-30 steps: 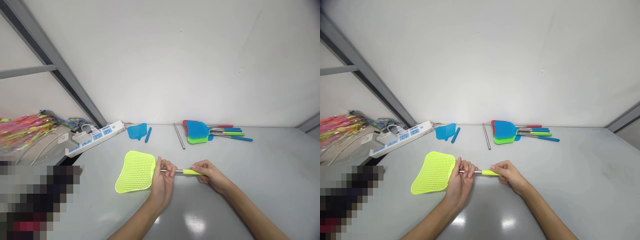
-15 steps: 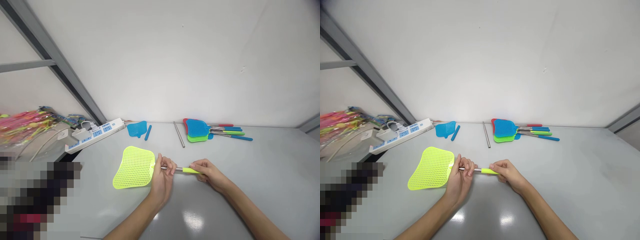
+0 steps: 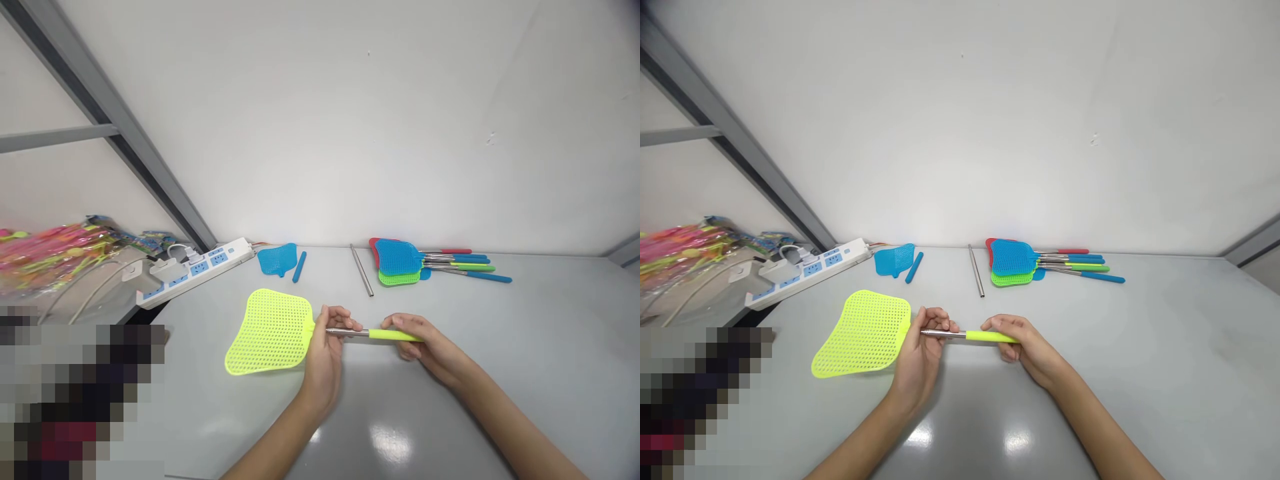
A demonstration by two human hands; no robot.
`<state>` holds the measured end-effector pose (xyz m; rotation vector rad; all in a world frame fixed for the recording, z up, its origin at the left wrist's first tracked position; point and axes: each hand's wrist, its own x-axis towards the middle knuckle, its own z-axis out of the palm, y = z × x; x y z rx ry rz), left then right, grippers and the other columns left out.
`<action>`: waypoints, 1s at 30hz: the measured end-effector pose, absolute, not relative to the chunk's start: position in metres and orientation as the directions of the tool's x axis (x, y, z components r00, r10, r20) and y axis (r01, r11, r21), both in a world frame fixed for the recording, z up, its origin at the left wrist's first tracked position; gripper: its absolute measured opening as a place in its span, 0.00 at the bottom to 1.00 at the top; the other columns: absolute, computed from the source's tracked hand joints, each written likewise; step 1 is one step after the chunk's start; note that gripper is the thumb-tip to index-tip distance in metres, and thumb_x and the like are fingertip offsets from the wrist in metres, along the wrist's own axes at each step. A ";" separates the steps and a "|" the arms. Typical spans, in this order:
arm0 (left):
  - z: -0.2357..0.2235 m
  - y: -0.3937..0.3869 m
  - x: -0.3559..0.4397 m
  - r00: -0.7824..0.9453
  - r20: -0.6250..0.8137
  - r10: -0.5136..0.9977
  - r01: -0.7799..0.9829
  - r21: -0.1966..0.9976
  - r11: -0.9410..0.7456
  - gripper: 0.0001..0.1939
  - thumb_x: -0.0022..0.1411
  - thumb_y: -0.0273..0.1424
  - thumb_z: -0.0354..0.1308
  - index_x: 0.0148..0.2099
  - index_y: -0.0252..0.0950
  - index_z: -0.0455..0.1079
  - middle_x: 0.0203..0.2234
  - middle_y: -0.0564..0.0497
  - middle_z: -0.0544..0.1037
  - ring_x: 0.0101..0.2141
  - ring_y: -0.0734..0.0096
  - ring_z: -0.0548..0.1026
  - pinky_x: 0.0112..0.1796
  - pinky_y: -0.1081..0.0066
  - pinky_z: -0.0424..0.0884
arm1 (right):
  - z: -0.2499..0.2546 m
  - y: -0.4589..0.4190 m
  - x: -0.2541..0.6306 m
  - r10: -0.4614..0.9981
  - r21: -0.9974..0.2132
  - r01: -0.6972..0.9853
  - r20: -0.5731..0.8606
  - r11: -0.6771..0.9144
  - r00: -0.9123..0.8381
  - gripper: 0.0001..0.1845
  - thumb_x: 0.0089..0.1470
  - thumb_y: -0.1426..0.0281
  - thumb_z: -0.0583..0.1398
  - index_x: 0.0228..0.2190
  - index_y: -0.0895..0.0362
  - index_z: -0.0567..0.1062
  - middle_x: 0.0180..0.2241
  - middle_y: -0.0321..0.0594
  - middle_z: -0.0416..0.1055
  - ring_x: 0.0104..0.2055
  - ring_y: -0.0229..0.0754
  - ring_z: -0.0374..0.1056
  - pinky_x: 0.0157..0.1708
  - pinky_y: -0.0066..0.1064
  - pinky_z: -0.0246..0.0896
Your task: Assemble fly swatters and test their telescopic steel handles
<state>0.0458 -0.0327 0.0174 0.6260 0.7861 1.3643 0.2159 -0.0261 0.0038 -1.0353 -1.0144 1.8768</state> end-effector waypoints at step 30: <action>0.009 -0.038 0.050 -0.075 -0.079 0.994 -0.198 0.978 0.063 0.14 0.56 0.39 0.45 0.39 0.38 0.66 0.26 0.51 0.72 0.27 0.71 0.67 0.33 0.70 0.61 | 0.002 -0.021 0.216 0.972 -0.611 -0.781 -0.234 -0.127 0.025 0.12 0.46 0.69 0.56 0.17 0.57 0.60 0.12 0.27 0.41 0.15 0.30 0.37 0.14 0.24 0.41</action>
